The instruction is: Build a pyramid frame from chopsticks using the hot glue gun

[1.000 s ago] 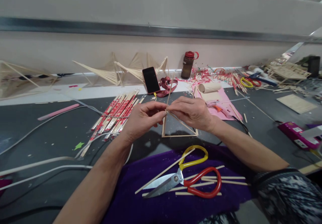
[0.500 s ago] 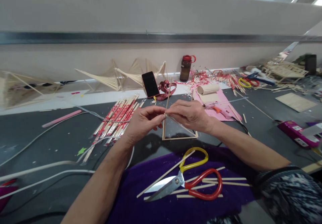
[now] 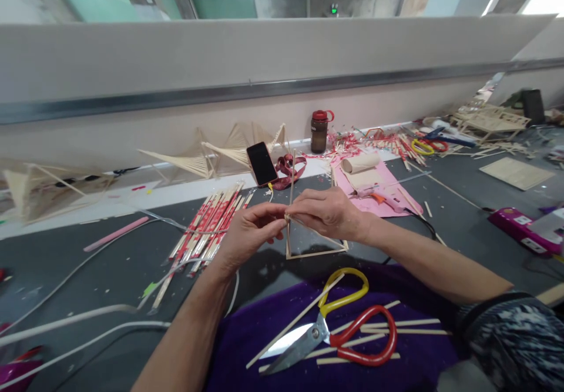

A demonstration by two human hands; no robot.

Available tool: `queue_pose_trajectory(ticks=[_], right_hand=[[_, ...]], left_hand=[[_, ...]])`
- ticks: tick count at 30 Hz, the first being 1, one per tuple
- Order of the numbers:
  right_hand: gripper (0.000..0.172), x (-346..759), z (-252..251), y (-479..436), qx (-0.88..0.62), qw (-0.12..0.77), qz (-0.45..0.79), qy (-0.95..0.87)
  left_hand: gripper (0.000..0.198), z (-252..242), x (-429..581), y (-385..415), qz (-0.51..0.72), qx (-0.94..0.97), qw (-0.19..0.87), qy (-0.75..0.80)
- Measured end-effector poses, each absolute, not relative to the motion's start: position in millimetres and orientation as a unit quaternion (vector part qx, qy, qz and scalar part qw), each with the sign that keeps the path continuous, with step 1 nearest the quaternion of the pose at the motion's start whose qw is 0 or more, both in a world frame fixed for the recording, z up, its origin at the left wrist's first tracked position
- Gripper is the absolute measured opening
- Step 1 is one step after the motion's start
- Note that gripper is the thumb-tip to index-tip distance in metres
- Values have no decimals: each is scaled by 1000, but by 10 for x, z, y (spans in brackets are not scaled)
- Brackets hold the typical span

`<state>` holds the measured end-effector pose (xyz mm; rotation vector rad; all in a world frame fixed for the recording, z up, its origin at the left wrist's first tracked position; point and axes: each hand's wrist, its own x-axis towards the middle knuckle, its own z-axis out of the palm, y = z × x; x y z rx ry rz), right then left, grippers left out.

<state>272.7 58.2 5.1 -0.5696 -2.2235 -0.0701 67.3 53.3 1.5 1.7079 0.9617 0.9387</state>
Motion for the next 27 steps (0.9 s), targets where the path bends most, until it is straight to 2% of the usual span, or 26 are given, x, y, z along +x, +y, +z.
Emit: queue_pose_trajectory(ticks=[16, 27], right_hand=[[22, 2716, 38, 570, -240, 407, -16, -881], [21, 2710, 32, 581, -234, 415, 35, -879]], left_hand=[[26, 24, 706, 517, 387, 667, 504, 389], [28, 47, 730, 512, 394, 657, 508, 393]])
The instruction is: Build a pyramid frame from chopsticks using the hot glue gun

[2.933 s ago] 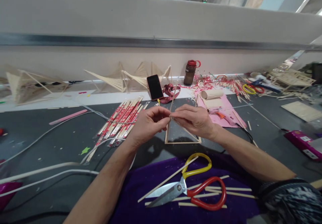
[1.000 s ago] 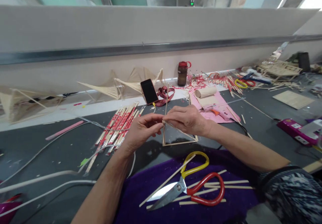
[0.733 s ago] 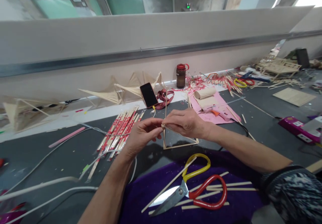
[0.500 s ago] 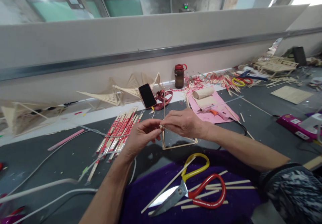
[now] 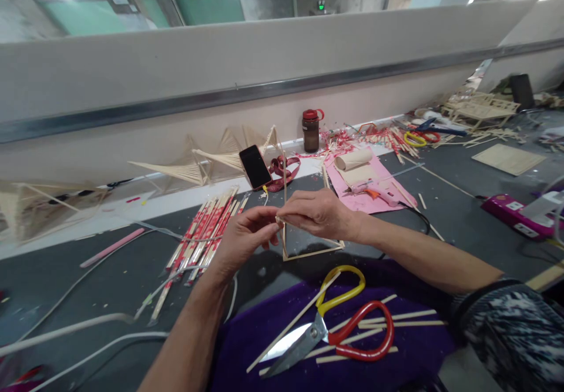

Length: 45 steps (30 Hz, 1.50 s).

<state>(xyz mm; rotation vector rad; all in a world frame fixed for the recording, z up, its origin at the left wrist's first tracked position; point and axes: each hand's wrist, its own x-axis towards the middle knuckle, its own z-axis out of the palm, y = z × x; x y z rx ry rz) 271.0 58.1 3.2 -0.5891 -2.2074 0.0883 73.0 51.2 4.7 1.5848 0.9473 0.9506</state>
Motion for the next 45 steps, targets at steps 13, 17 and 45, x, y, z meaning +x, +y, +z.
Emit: queue_pose_trajectory(ticks=[13, 17, 45], right_hand=[[23, 2728, 58, 583, -246, 402, 0, -882], [24, 2735, 49, 585, -248, 394, -10, -885], [24, 3271, 232, 511, -308, 574, 230, -723]], left_hand=[[26, 14, 698, 544, 389, 677, 496, 380], [27, 13, 694, 545, 386, 678, 495, 383], [30, 26, 694, 557, 373, 674, 491, 407]])
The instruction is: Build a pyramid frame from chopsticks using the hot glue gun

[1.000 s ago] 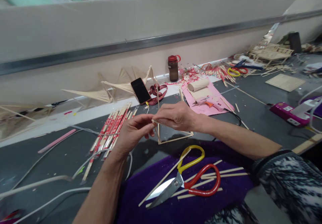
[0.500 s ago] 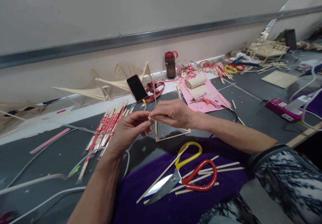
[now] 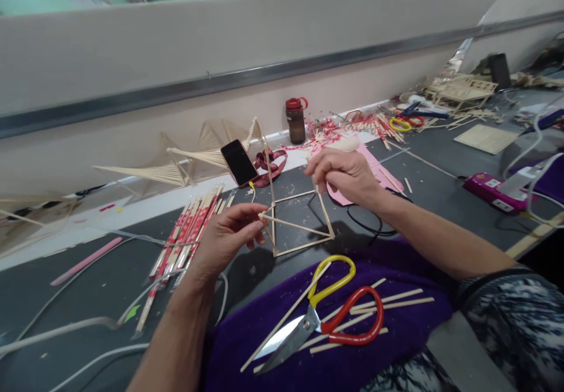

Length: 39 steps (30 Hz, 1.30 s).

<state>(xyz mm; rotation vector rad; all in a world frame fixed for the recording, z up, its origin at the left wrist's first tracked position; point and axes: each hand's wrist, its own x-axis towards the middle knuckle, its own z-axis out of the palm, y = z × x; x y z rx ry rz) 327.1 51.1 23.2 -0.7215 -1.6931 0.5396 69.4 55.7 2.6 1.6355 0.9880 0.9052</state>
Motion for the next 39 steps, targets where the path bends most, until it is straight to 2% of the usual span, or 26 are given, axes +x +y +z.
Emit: queue_pose_trajectory(ticks=[5, 12, 16, 19, 23, 26, 32, 39], right_hand=[[20, 3700, 102, 451, -414, 527, 292, -682], [26, 4415, -126, 629, -527, 584, 290, -546], [30, 4816, -299, 745, -590, 566, 248, -521], [30, 4982, -417, 787, -665, 475, 224, -532], [35, 4962, -531, 842, -739, 255, 170, -600], [37, 4861, -576, 899, -749, 200, 151, -613], [22, 4825, -564, 916, -742, 223, 203, -598], [21, 4904, -541, 832, -681, 403, 307, -529]], left_hand=[[30, 52, 688, 550, 361, 677, 480, 425], [24, 34, 641, 589, 353, 679, 453, 458], [24, 16, 642, 607, 363, 678, 434, 470], [25, 21, 664, 593, 359, 676, 420, 487], [21, 36, 703, 550, 381, 668, 408, 492], [22, 33, 694, 555, 376, 672, 424, 477], [25, 6, 626, 617, 356, 685, 436, 463], [28, -8, 623, 638, 357, 688, 436, 457]])
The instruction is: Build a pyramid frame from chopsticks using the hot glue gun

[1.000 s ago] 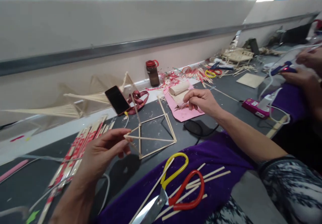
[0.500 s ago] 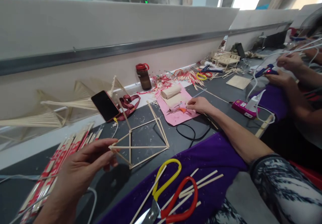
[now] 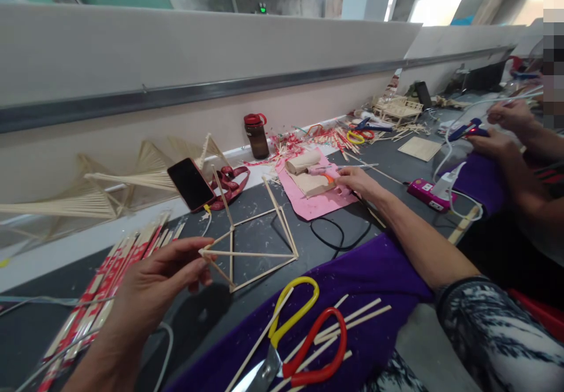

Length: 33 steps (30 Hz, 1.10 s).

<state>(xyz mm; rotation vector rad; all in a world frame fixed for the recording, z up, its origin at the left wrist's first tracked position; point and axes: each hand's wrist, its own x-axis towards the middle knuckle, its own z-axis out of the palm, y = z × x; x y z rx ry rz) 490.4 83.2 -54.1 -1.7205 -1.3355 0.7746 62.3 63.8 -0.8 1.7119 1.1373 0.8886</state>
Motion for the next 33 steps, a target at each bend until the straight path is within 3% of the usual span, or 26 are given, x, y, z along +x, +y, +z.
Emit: queue_pose_trajectory(ticks=[3, 9, 13, 17, 21, 25, 28, 33], right_hand=[[18, 4900, -531, 821, -635, 475, 343, -504], [31, 4780, -381, 718, -553, 611, 334, -459], [32, 4592, -182, 532, -447, 691, 380, -421], [33, 4365, 17, 323, -413, 623, 496, -443], [37, 4033, 160, 136, -435, 577, 482, -496], [24, 3761, 171, 61, -463, 501, 483, -549], [25, 3641, 130, 64, -482, 432, 479, -593], [28, 3477, 115, 53, -486, 398, 440, -642]], left_hand=[[28, 1, 632, 631, 356, 691, 440, 450], [28, 30, 676, 567, 379, 676, 430, 463], [32, 38, 670, 557, 345, 677, 477, 442], [31, 45, 661, 559, 342, 672, 501, 425], [31, 40, 670, 543, 340, 670, 506, 424], [31, 16, 662, 554, 337, 669, 521, 410], [30, 12, 659, 562, 338, 663, 533, 403], [30, 28, 673, 550, 343, 650, 542, 407]])
